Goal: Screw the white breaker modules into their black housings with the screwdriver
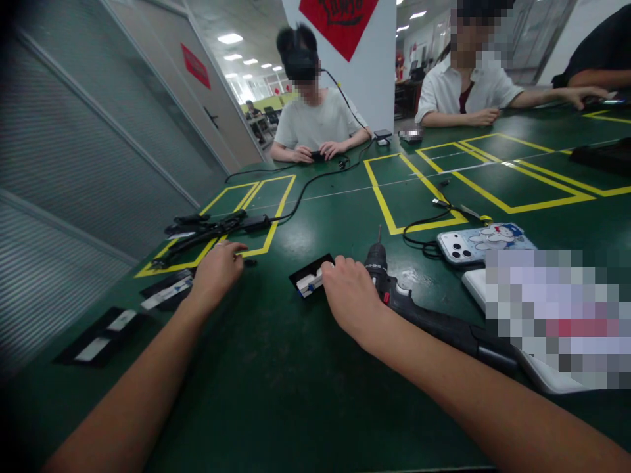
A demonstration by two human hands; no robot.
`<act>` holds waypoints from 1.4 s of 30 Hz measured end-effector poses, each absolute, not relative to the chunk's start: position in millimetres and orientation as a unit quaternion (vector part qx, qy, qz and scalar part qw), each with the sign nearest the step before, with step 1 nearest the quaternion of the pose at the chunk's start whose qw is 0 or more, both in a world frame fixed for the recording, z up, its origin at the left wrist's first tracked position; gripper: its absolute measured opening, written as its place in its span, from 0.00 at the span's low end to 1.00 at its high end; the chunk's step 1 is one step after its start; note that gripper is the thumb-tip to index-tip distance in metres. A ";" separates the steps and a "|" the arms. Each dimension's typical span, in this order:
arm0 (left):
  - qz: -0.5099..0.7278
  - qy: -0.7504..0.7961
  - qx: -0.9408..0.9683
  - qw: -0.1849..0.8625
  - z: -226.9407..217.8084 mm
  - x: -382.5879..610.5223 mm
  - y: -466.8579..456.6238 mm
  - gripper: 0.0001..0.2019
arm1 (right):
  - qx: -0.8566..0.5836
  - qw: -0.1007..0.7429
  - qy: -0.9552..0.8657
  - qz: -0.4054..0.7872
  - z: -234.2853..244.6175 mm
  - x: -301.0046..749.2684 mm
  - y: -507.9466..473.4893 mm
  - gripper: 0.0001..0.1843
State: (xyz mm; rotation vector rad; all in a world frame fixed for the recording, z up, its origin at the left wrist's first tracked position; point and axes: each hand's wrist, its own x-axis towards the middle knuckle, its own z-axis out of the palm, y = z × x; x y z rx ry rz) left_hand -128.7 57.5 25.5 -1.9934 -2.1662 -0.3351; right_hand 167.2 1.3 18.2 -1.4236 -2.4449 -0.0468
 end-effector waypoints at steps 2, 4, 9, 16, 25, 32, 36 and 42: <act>-0.184 -0.682 -0.700 0.106 32.7 -105.1 47.0 0.17 | -0.498 0.153 -0.853 -0.010 20.4 166.8 0.8 0.12; -0.232 -0.585 -0.775 0.061 39.9 -80.5 34.0 0.19 | -0.498 0.152 -0.854 -0.007 22.9 166.6 -0.1 0.13; -0.173 -0.394 -0.899 -0.088 42.4 -39.9 9.0 0.30 | -0.514 0.148 -0.844 -0.023 28.3 166.3 -1.1 0.13; -0.217 -0.422 -0.863 -0.172 22.3 -32.7 15.1 0.29 | -0.515 0.187 -0.836 -0.027 30.8 164.8 -0.3 0.11; -0.256 -0.479 -0.777 -0.319 15.8 -35.3 20.3 0.26 | -0.454 0.271 -0.849 -0.014 31.9 166.0 0.2 0.06; -0.254 -0.483 -0.795 -0.266 11.2 -44.3 27.3 0.22 | -0.464 0.483 -0.742 0.023 31.1 169.3 -0.4 0.09; -0.233 -0.522 -0.790 -0.222 25.8 -48.3 28.8 0.22 | -0.490 0.485 -0.723 0.037 29.7 170.0 -0.3 0.07; -0.200 -0.701 -0.681 -0.067 71.3 -100.3 -6.3 0.26 | -0.504 0.432 -0.744 0.072 30.2 170.6 -0.7 0.03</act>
